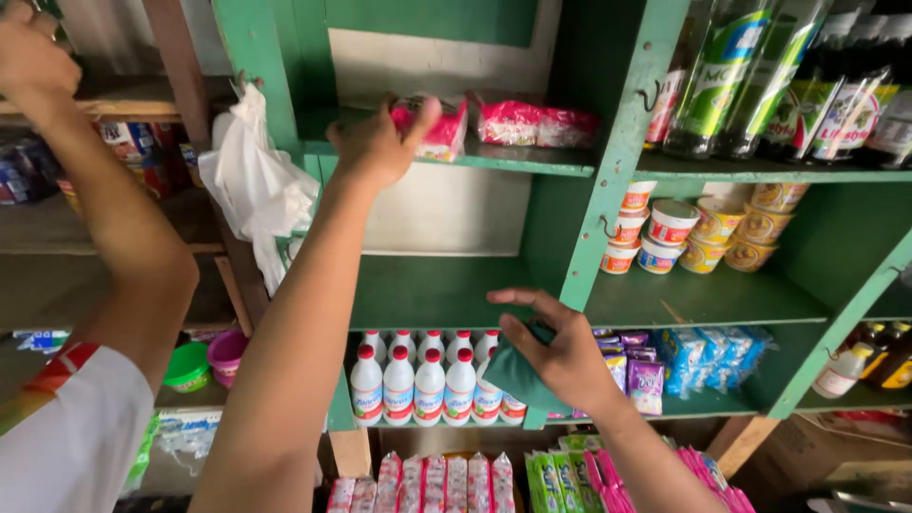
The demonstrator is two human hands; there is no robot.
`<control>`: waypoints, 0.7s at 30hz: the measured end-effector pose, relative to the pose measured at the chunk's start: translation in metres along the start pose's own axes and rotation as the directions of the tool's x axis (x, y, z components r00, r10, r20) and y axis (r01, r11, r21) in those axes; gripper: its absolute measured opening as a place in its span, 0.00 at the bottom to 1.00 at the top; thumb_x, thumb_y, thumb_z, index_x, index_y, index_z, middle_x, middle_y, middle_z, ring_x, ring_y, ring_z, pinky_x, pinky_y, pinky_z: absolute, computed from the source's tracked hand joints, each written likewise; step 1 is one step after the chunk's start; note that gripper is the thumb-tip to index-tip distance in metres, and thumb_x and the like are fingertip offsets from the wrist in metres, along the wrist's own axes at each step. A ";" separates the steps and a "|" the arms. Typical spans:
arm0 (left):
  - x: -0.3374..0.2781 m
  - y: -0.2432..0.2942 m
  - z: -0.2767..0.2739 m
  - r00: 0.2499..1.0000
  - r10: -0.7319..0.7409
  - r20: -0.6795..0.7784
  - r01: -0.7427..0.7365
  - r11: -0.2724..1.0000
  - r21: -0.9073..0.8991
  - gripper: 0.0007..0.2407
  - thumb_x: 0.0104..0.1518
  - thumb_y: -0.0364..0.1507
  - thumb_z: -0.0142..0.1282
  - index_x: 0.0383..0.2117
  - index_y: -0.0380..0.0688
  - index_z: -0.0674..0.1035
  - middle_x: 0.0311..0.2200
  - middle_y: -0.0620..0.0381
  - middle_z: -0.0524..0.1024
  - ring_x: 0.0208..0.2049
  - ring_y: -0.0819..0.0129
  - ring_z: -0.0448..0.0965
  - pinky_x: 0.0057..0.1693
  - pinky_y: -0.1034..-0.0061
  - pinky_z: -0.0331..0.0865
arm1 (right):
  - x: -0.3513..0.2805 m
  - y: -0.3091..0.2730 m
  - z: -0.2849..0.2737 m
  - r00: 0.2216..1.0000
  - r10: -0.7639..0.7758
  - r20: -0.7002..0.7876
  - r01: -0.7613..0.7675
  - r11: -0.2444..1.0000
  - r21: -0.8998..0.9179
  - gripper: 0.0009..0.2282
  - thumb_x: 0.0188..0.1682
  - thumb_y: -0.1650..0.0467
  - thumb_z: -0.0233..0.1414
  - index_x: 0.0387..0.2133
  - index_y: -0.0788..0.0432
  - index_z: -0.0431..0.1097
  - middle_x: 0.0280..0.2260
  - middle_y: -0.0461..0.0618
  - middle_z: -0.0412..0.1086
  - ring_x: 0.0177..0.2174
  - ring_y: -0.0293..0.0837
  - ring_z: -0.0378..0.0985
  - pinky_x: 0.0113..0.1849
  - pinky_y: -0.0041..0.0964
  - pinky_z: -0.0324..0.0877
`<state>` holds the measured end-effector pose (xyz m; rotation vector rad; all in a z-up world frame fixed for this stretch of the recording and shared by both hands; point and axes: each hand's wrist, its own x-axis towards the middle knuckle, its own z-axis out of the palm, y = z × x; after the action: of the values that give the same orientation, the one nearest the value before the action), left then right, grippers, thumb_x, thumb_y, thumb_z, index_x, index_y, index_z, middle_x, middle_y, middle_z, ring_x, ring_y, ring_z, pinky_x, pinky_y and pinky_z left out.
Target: Cleaning individual detergent packets with a cloth and organizing them on store shelves.
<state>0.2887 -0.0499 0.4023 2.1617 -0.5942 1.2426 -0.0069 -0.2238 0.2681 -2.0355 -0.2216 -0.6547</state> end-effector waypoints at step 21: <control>0.045 0.046 0.041 0.906 -0.220 0.363 0.191 0.975 0.113 0.52 0.32 0.65 0.65 0.63 0.43 0.64 0.50 0.49 0.78 0.52 0.53 0.79 0.55 0.57 0.72 | 0.271 0.023 -0.056 0.931 -0.342 -0.124 0.297 0.912 -0.285 0.28 0.36 0.56 0.69 0.49 0.51 0.72 0.43 0.48 0.79 0.44 0.47 0.84 0.48 0.38 0.77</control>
<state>0.3066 -0.1157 0.4365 2.4735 -0.4574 0.7550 0.2098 -0.3117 0.4180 -2.1996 -0.3910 -1.1116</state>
